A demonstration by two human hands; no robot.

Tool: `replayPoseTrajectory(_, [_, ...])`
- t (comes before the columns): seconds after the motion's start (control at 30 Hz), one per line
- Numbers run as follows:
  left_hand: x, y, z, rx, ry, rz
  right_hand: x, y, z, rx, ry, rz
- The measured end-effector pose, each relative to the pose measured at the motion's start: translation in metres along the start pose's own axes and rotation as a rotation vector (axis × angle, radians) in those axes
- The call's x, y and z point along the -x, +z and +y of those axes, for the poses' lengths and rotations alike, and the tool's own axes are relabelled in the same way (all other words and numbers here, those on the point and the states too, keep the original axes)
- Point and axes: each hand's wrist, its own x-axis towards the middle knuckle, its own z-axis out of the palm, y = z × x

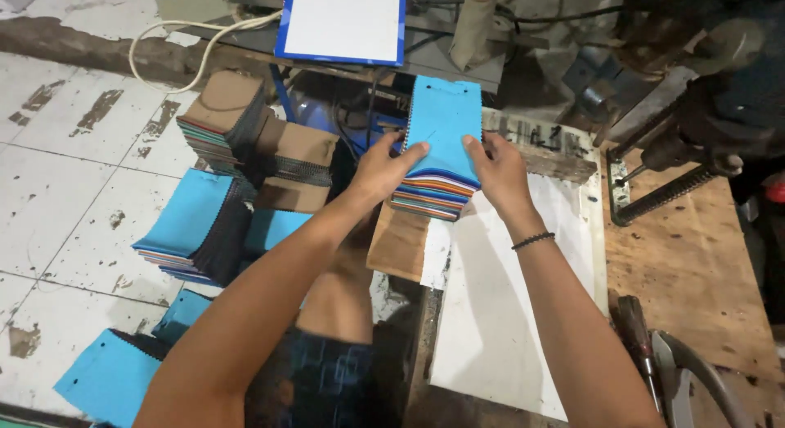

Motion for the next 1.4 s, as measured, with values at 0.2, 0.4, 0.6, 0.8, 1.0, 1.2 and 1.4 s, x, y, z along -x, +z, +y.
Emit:
replayPoseTrajectory(0.2, [-0.004, 0.002, -0.009, 0.042, -0.001, 0.008, -0.007, -0.001, 0.010, 0.113, 0.013, 0.018])
replayPoseTrajectory(0.4, [-0.004, 0.008, -0.015, 0.086, -0.011, 0.044, -0.010, 0.004, 0.035, -0.034, -0.055, 0.051])
replayPoseTrajectory(0.6, [-0.012, 0.012, -0.037, 0.104, -0.005, 0.129, -0.025, 0.011, 0.084, -0.216, -0.259, 0.061])
replayPoseTrajectory(0.8, [0.026, 0.010, -0.036, 0.174, 0.222, 0.165, -0.004, 0.001, 0.055, -0.193, -0.209, 0.007])
replayPoseTrajectory(1.0, [0.068, 0.013, -0.022, 0.310, 0.404, 0.107, 0.033, 0.012, -0.011, -0.471, -0.067, -0.213])
replayPoseTrajectory(1.2, [0.092, -0.005, -0.008, 0.528, 0.182, -0.032, 0.036, 0.036, -0.004, -0.744, 0.257, -0.035])
replayPoseTrajectory(1.4, [0.095, -0.017, -0.013, 0.489, 0.144, -0.166, 0.019, 0.007, 0.046, 0.015, -0.186, -0.015])
